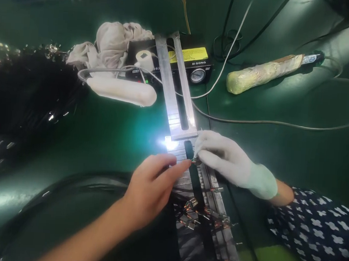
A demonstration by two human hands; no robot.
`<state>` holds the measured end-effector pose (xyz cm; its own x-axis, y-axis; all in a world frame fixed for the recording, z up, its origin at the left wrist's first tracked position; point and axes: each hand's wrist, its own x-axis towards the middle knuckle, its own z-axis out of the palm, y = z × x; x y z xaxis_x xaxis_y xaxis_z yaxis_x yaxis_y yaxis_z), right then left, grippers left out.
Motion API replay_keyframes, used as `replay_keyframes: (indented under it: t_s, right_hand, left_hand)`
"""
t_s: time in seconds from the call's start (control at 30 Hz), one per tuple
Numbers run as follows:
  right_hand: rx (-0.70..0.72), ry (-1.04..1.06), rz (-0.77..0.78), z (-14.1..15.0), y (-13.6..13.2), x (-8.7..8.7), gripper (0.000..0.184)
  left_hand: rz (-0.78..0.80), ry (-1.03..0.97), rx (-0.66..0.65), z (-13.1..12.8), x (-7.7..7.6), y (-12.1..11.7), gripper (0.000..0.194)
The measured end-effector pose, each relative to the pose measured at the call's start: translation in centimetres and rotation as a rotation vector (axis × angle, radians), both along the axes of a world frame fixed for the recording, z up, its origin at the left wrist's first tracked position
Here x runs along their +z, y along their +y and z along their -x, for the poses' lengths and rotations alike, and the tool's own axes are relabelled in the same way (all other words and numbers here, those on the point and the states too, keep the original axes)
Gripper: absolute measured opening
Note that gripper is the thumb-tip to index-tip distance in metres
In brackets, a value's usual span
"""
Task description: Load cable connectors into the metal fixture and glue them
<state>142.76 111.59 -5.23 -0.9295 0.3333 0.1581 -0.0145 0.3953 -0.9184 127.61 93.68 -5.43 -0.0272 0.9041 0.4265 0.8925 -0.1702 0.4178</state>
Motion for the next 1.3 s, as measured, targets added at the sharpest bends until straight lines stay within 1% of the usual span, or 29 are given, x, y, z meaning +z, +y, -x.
replay_keyframes:
  t_s: [0.13, 0.27, 0.33, 0.4, 0.47, 0.53, 0.6, 0.67, 0.8, 0.97, 1.13, 1.3]
  right_hand:
    - [0.019, 0.001, -0.005, -0.2, 0.1, -0.3, 0.029]
    - [0.032, 0.008, -0.023, -0.2, 0.0, -0.3, 0.028]
    - [0.025, 0.009, -0.039, -0.1, -0.1, -0.3, 0.028]
    - [-0.013, 0.0, -0.082, -0.1, 0.0, -0.3, 0.027]
    - [-0.08, -0.006, -0.178, -0.1, 0.5, -0.3, 0.024]
    - [-0.167, 0.011, -0.235, -0.2, 1.3, -0.4, 0.019]
    - [-0.25, 0.024, -0.211, -0.5, 2.2, -0.6, 0.018]
    - [-0.284, 0.007, -0.169, -0.6, 2.8, -0.8, 0.02]
    - [-0.25, -0.023, -0.19, -0.6, 3.0, -0.9, 0.019]
    - [-0.254, -0.03, -0.202, -0.5, 2.7, -0.9, 0.019]
    - [-0.257, -0.034, -0.205, -0.5, 2.8, -0.9, 0.018]
    - [-0.241, -0.026, -0.266, -1.0, 2.6, -0.9, 0.015]
  left_hand:
    - [-0.024, 0.096, -0.017, 0.1, -0.1, 0.4, 0.035]
    - [-0.003, 0.161, -0.036, 0.0, 0.0, 0.6, 0.031]
    - [0.007, 0.12, -0.032, 0.2, -0.1, 0.5, 0.03]
    - [0.041, 0.005, 0.003, 0.7, -0.2, 0.4, 0.029]
    - [0.099, -0.111, 0.059, 1.4, -0.2, 0.4, 0.025]
    - [0.139, -0.155, 0.093, 2.2, -0.2, 0.6, 0.02]
    - [0.146, -0.127, 0.093, 2.7, 0.0, 0.9, 0.019]
    - [0.136, -0.072, 0.083, 2.9, 0.1, 1.2, 0.021]
    - [0.103, 0.039, 0.069, 2.6, -0.1, 1.6, 0.027]
    - [0.102, 0.092, 0.051, 2.7, -0.5, 1.6, 0.028]
    - [0.1, 0.19, 0.0, 3.5, 0.0, 2.0, 0.031]
    - [0.095, 0.18, -0.053, 4.0, 0.1, 2.3, 0.031]
